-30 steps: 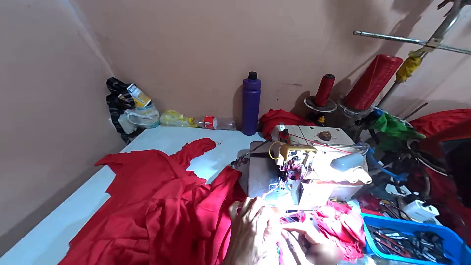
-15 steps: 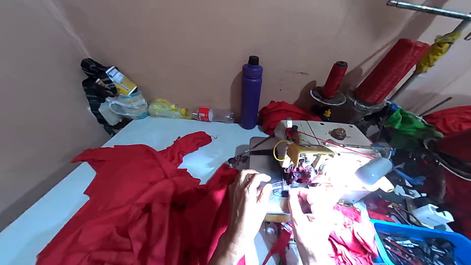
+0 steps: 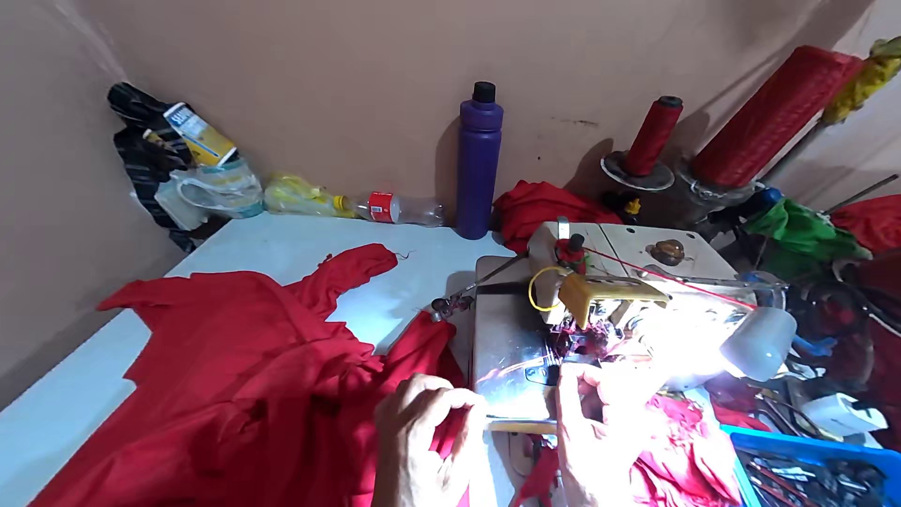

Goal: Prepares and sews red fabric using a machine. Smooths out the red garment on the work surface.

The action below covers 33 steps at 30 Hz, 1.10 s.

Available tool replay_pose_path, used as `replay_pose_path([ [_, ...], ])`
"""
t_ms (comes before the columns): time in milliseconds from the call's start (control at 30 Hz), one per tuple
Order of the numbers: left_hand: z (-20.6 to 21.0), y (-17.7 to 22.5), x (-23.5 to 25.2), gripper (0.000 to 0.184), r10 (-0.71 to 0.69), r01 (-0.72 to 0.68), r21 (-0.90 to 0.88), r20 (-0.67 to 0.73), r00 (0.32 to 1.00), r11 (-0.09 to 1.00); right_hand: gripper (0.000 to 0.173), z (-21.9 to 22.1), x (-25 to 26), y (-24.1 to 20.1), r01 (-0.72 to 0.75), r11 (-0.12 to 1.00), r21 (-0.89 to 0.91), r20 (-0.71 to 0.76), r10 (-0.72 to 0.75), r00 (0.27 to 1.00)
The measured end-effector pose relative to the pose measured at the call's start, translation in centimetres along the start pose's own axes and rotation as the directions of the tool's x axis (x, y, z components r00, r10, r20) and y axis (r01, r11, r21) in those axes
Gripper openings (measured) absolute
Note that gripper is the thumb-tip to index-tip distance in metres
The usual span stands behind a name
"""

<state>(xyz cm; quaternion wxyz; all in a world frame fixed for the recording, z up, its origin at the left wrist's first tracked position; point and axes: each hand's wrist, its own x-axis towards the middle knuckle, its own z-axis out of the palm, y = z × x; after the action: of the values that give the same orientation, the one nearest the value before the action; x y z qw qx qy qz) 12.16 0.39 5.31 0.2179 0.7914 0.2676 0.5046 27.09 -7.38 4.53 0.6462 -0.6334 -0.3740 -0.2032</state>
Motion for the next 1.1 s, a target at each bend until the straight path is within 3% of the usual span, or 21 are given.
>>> replay_pose_path([
  [1100, -1.6, -0.7, -0.9, 0.013, -0.053, 0.053, -0.011, 0.021, 0.998, 0.999, 0.007, 0.6, 0.1, -0.1, -0.07, 0.998, -0.004, -0.021, 0.07, 0.997],
])
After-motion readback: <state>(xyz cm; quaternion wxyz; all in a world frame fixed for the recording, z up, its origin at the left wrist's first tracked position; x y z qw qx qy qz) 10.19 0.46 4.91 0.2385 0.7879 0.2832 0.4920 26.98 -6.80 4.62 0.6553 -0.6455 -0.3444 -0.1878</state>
